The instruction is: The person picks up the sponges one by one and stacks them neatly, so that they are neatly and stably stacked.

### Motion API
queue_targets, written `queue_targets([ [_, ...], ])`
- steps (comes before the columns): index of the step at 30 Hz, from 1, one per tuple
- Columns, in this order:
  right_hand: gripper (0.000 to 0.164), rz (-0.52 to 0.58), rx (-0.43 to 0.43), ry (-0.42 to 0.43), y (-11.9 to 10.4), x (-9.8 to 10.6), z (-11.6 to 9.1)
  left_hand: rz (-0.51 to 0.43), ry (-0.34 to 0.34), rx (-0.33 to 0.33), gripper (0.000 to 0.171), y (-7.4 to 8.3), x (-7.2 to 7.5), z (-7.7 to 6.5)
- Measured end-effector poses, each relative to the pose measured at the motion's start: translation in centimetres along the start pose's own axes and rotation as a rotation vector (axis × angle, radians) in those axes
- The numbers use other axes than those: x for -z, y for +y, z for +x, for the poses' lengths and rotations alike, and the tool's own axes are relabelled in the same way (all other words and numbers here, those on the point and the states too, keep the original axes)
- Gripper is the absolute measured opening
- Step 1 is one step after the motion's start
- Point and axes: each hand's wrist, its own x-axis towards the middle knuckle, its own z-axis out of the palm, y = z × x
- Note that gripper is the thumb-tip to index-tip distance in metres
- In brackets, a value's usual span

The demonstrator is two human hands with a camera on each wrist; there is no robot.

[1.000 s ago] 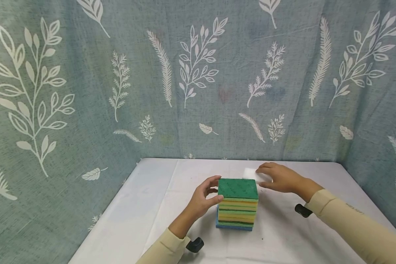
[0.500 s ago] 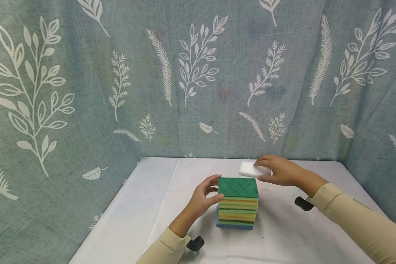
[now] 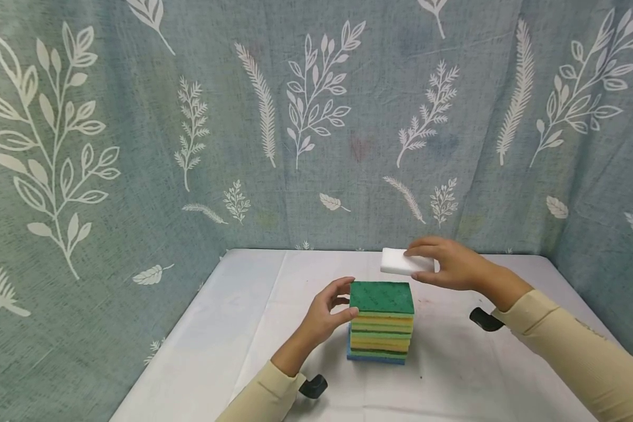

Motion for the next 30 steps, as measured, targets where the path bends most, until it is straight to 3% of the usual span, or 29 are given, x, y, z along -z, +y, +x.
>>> queue_targets([
  [10,0.038,0.023,0.112,0.024,-1.5,-0.3,0.0,0.002,0.004,0.004,0.058,-0.1,-0.1,0.1],
  [27,0.037,0.100,0.152,0.032,-3.7,-2.1,-0.2,0.010,-0.001,0.028,0.059,-0.1,-0.1,0.2],
  [30,0.038,0.115,0.169,0.043,-4.0,-2.5,-0.2,0.020,0.003,0.042,0.061,-1.4,-0.1,0.2],
])
